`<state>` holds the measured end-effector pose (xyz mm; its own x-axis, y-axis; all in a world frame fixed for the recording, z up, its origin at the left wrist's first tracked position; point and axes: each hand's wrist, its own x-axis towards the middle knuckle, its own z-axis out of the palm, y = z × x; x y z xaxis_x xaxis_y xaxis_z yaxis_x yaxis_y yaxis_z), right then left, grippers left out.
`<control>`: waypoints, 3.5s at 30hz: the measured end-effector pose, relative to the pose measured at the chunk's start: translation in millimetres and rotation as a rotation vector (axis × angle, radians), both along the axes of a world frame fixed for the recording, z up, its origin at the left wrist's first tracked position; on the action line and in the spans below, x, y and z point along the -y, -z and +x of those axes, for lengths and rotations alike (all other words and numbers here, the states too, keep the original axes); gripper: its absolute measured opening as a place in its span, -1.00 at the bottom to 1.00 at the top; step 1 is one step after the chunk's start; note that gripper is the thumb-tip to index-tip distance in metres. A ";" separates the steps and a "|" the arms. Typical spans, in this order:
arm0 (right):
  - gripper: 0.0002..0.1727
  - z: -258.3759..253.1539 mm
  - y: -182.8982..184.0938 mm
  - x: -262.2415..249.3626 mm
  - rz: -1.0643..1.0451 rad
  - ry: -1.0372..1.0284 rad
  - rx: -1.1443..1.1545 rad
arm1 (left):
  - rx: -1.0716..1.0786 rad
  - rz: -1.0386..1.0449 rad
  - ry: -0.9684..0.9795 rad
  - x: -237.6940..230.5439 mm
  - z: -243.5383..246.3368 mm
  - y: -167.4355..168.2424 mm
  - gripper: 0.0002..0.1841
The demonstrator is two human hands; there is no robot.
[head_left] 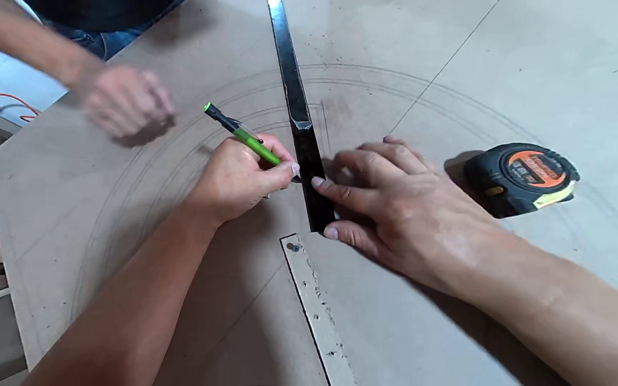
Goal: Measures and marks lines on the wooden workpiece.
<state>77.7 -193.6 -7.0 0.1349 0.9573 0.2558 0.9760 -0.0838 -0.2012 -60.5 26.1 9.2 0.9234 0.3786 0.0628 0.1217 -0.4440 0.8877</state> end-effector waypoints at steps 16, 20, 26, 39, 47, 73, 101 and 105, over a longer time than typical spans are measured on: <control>-0.50 -56.2 6.2 14.5 0.028 -0.370 -0.184 | 0.042 -0.019 0.024 -0.9 -2.0 1.6 -0.95; -0.50 -55.7 6.8 14.0 0.035 -0.372 -0.177 | 0.039 -0.010 0.020 0.1 -1.3 1.3 -0.94; -0.50 -56.1 5.6 14.0 0.017 -0.364 -0.166 | 0.035 -0.020 0.021 -0.4 -0.7 1.3 -0.94; -0.52 -57.1 3.5 14.0 0.002 -0.362 -0.161 | 0.026 -0.027 0.016 -0.5 -0.6 1.5 -0.95; -0.52 -57.7 4.1 14.0 -0.005 -0.363 -0.155 | 0.091 -0.065 0.031 -1.8 -1.5 4.1 -0.94; 0.09 6.3 -8.0 33.8 0.131 0.259 -0.266 | 0.151 0.644 0.283 62.5 2.2 2.4 -0.60; -0.15 14.6 1.6 25.4 0.360 -0.036 -0.264 | 0.165 -0.017 0.183 47.8 2.4 1.9 -0.72; -0.20 13.7 4.9 21.5 0.348 -0.070 -0.315 | 0.126 -0.012 0.305 34.5 6.5 -0.8 -0.78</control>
